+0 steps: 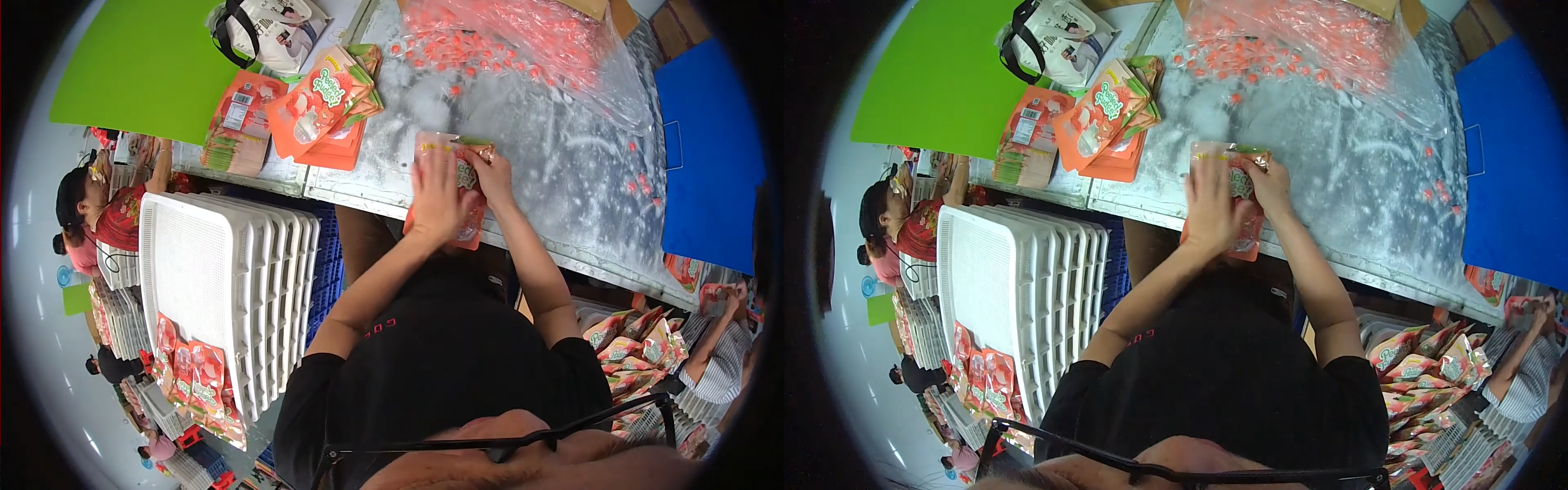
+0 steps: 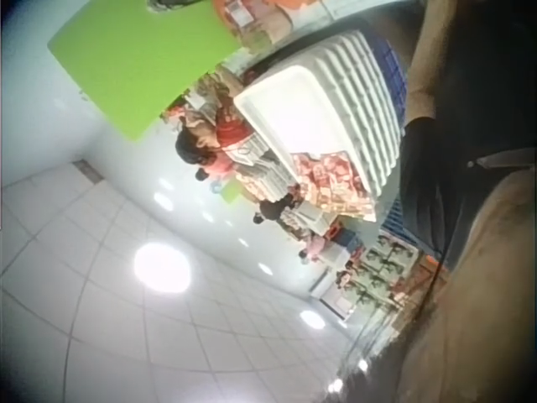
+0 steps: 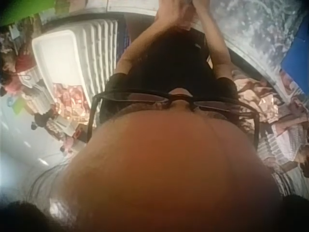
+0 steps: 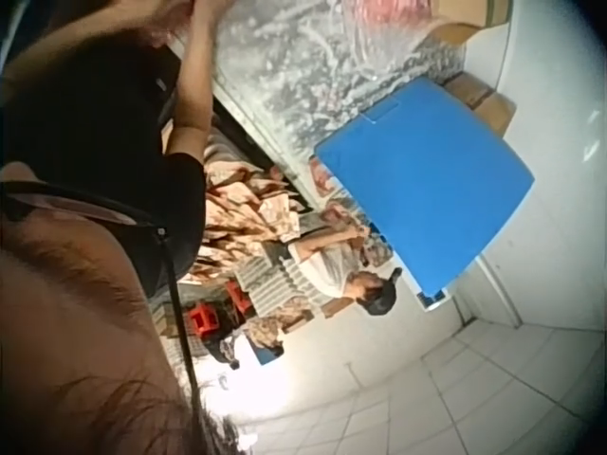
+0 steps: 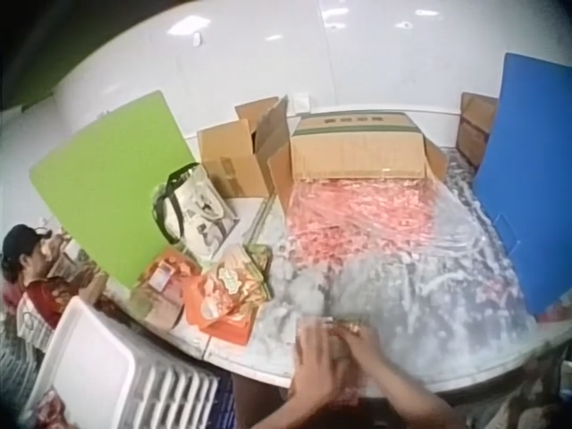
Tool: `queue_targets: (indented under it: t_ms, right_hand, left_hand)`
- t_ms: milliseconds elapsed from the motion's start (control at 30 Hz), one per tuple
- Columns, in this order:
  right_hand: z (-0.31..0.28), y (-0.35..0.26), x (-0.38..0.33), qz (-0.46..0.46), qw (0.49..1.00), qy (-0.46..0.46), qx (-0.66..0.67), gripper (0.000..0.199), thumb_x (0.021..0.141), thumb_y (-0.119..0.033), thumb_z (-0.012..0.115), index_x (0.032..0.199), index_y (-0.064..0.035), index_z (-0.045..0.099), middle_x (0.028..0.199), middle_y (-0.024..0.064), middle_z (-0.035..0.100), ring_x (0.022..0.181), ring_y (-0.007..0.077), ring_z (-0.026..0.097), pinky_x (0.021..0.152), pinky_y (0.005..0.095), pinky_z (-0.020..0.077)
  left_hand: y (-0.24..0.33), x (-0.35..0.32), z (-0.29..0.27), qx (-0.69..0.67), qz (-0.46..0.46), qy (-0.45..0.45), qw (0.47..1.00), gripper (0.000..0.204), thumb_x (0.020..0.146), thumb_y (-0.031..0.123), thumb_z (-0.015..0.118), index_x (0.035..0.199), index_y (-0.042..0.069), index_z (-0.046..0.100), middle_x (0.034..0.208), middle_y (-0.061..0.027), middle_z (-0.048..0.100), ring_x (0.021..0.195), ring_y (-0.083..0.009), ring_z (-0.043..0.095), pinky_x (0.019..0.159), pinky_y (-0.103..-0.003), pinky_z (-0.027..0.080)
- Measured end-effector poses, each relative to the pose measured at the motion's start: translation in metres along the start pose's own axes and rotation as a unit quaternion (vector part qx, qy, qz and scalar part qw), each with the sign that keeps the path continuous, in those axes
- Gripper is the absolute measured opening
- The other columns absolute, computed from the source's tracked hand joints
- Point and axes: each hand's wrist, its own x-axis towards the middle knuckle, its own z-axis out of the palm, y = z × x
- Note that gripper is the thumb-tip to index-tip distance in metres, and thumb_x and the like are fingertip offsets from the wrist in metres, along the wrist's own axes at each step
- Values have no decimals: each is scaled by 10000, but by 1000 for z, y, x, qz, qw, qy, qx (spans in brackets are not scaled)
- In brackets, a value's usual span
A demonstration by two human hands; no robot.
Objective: Packing individual gummy candies into branded pouches and placing them into trays.
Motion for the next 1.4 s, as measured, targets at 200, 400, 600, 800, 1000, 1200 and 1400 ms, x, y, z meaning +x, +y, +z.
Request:
queue_targets:
  t_ms: [200,400,600,800,1000,1200,1400]
  right_hand:
    - [-4,8,6,-13,998,-26,-51,247,901,-262,674,1018,-60,753,906,123,758,839,205,724,755,330,533]
    - [-2,1,13,-50,995,-31,-82,268,904,-263,676,1030,-37,747,896,106,760,812,184,712,746,320,529]
    - [13,-18,0,51,972,-118,197,269,902,-150,710,1118,8,681,1074,89,687,978,166,634,876,298,504]
    - [1,-16,-5,58,965,-176,185,246,953,-126,666,1170,-12,642,1078,57,667,984,169,638,887,307,524]
    - [31,-4,11,35,934,-277,224,142,968,-145,661,1079,-61,629,1060,28,654,976,134,618,866,269,500]
    - [86,-48,4,-10,938,-324,125,312,1017,-190,572,1252,14,583,1220,110,610,1020,155,611,862,289,526]
    - [63,-62,7,-2,924,-362,125,391,1026,-276,561,1343,-46,555,1171,102,653,965,183,646,818,293,532]
  left_hand:
    - [3,-5,26,25,24,-97,995,974,872,620,554,1504,-73,292,1566,-303,248,1479,-433,191,1190,-591,81]
    - [-9,1,28,-33,28,-67,997,986,844,575,622,1506,-71,281,1576,-288,249,1477,-424,207,1179,-615,78]
    - [-87,-6,37,-456,-321,140,818,828,838,260,754,1485,-30,326,1345,-250,514,1262,-305,517,1049,-374,427]
    - [-68,2,11,-606,-232,49,760,138,904,136,704,902,16,772,788,6,697,717,-65,581,638,-264,464]
    - [-74,-20,-56,-674,-253,62,691,183,945,174,664,942,29,775,787,25,688,685,-40,547,606,-249,438]
    - [-102,-43,-154,-528,-304,190,770,255,980,256,613,995,46,757,907,17,722,772,-61,583,708,-237,478]
    - [-271,-139,-344,-298,-280,620,670,425,1020,381,537,1204,8,625,989,-50,659,858,-149,602,730,-325,489]
